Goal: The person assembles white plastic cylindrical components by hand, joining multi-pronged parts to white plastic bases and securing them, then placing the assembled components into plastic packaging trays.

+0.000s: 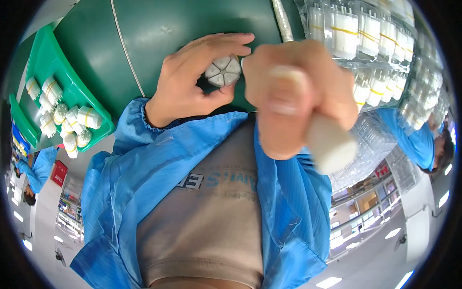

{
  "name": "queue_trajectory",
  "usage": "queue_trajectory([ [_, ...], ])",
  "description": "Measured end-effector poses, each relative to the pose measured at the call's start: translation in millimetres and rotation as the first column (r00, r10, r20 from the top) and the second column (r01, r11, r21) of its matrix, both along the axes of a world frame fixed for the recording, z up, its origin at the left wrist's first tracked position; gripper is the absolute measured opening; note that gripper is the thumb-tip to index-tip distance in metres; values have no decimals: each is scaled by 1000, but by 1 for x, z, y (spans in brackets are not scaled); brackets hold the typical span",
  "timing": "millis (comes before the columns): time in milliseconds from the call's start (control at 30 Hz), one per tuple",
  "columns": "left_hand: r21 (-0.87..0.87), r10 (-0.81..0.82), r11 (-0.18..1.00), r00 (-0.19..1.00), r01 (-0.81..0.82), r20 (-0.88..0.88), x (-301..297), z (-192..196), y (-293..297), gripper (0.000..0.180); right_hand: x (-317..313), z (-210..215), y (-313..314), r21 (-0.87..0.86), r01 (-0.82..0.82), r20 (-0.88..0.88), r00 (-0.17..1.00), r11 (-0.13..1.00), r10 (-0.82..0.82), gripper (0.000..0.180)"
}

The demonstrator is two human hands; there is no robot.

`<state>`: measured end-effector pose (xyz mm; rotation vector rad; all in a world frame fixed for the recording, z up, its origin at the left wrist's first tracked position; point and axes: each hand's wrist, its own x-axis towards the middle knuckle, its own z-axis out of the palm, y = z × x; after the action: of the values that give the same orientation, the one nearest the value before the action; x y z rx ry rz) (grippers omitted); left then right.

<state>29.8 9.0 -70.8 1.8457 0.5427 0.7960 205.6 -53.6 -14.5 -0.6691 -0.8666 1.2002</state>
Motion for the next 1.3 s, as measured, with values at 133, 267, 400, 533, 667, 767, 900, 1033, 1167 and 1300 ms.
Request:
queue_trajectory([
  [133, 22, -11, 1000, 1000, 11, 3, 2, 0, 0, 48, -19, -6, 1, 179, 300, 90, 943, 937, -319, 11],
  [267, 45, -11, 999, 1000, 11, 7, 2, -4, 0, 46, -12, 11, 6, 59, 97, 210, 972, 994, -108, 31],
  [400, 61, -26, 998, 1000, 27, -9, 0, -1, 2, 45, -15, 13, 4, 18, 155, 252, 955, 988, -155, 31],
  [533, 43, -36, 998, 999, 36, -19, 0, -5, 1, 45, -21, 9, 5, -22, 223, 303, 930, 975, -206, 30],
  [667, 68, -3, 998, 999, 1, 41, 4, -3, 1, 47, -30, 14, 3, -66, 292, 366, 897, 954, -249, 30],
  [767, 49, 154, 987, 987, -152, -51, 1, 7, -7, 51, -34, 16, 3, -85, 345, 409, 868, 935, -283, 30],
  [900, 137, 129, 982, 991, -133, 37, -5, -1, -2, 48, -19, 25, 5, -79, 221, -9, 975, 972, -223, 32],
  [1033, 94, 170, 981, 985, -171, 16, -5, -3, -7, 47, -27, 19, 5, -128, 235, 100, 970, 964, -223, 30],
  [1167, 117, 155, 981, 987, -158, 28, -2, -3, -6, 46, -28, 22, -2, -116, 325, 298, 913, 939, -279, 29],
  [1300, 182, 174, 968, 985, -172, 8, -3, -4, -6, 43, -41, 19, -1, -36, 445, 616, 715, 895, -331, 27],
])
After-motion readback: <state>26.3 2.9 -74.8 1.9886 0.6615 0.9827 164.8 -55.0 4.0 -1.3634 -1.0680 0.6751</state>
